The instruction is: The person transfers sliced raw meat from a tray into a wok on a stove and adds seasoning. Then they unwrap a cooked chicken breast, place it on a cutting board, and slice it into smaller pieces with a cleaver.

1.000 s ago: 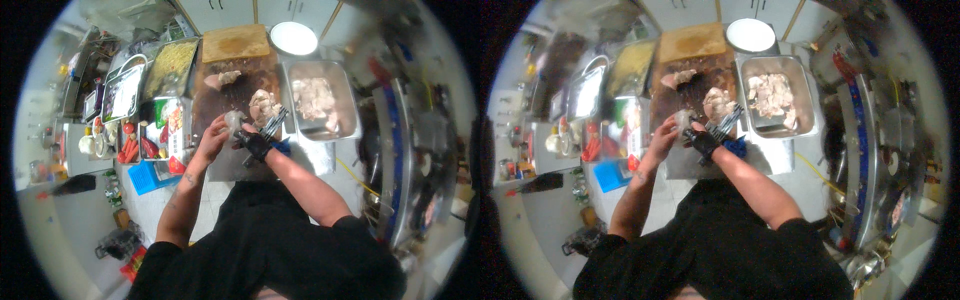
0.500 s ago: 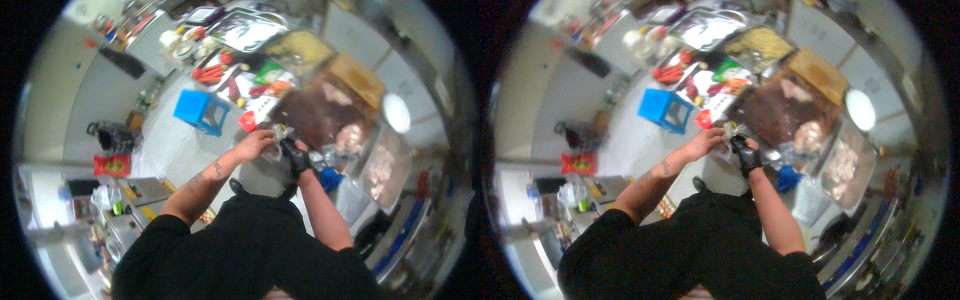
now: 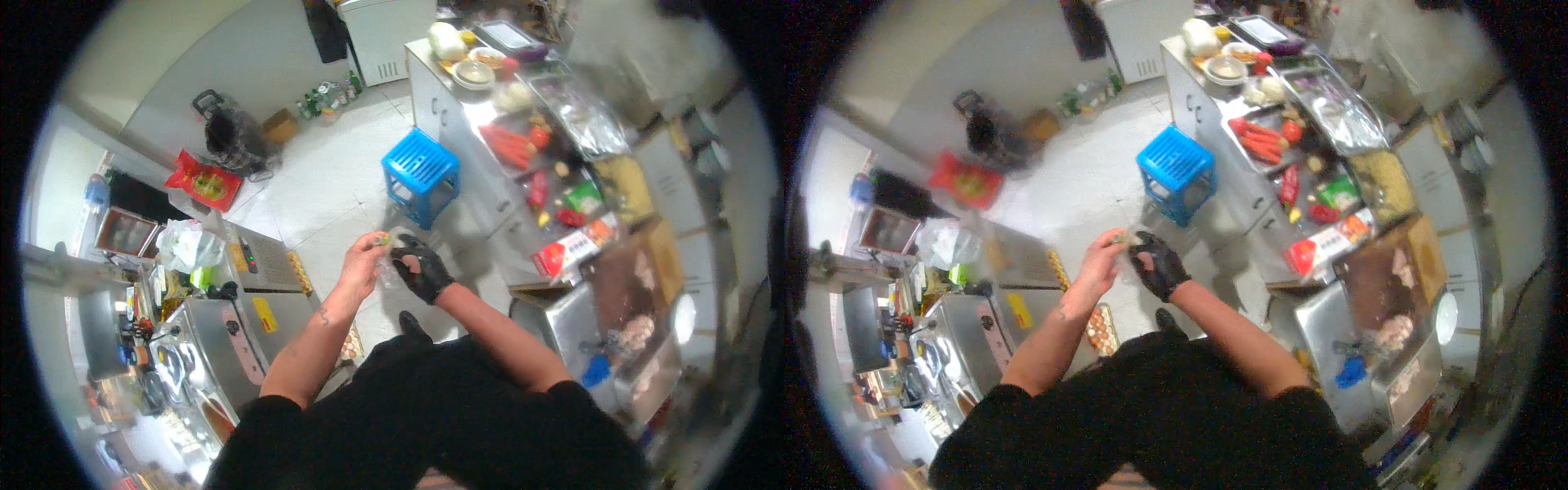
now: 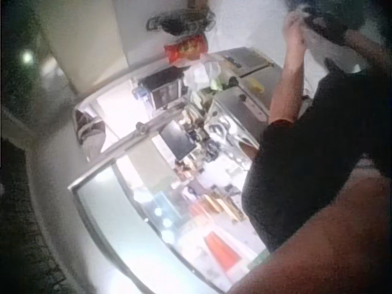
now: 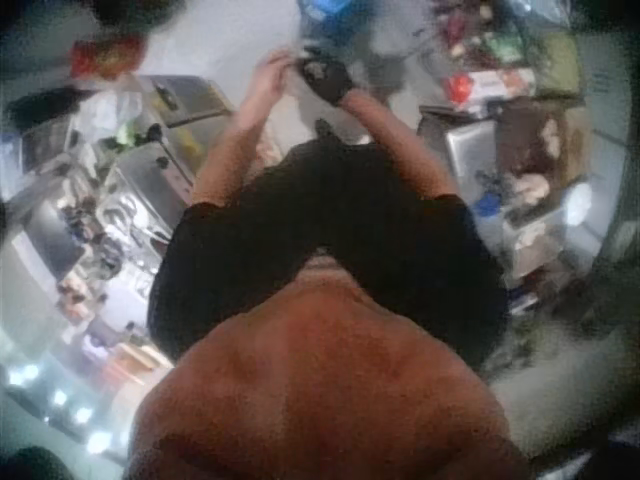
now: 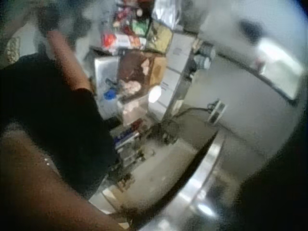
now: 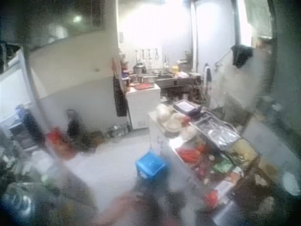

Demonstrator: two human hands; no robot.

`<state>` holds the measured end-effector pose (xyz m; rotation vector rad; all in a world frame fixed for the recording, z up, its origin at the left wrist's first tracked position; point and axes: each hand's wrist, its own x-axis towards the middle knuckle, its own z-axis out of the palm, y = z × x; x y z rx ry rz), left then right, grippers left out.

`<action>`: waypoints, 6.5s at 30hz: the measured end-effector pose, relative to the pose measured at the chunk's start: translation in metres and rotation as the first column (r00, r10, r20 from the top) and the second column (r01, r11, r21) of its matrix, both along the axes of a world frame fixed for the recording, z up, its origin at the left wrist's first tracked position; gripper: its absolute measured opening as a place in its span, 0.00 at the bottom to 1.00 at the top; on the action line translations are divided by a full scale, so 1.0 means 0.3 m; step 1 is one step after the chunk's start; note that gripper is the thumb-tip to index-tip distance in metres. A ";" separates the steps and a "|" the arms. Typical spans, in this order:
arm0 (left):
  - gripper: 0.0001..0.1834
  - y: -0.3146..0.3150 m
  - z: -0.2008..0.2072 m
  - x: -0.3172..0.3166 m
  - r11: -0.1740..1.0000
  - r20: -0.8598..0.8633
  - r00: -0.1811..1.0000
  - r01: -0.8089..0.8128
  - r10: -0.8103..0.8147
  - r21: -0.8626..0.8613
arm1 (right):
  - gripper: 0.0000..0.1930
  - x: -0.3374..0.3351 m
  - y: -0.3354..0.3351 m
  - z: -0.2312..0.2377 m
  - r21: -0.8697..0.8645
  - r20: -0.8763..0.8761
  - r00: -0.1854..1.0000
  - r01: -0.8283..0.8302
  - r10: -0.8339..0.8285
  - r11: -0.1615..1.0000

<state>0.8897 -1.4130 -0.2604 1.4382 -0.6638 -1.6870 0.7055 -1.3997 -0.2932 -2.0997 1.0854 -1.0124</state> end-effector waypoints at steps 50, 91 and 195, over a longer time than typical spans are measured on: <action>0.33 -3.617 0.122 0.864 0.731 0.057 0.854 0.476 -0.517 -0.489 | 0.19 0.675 -3.563 0.067 0.754 0.530 0.268 0.284 -0.804 0.592; 0.16 -4.990 -0.367 0.529 0.532 0.039 0.532 0.837 -0.846 0.128 | 0.15 0.202 -4.357 -0.253 0.356 0.081 0.373 0.856 -0.924 0.376; 0.34 -0.045 -0.437 -2.942 -0.630 0.977 -0.090 0.775 -0.193 -0.054 | 0.13 -1.541 1.078 -0.209 0.906 -0.001 -0.525 0.359 -0.851 -0.223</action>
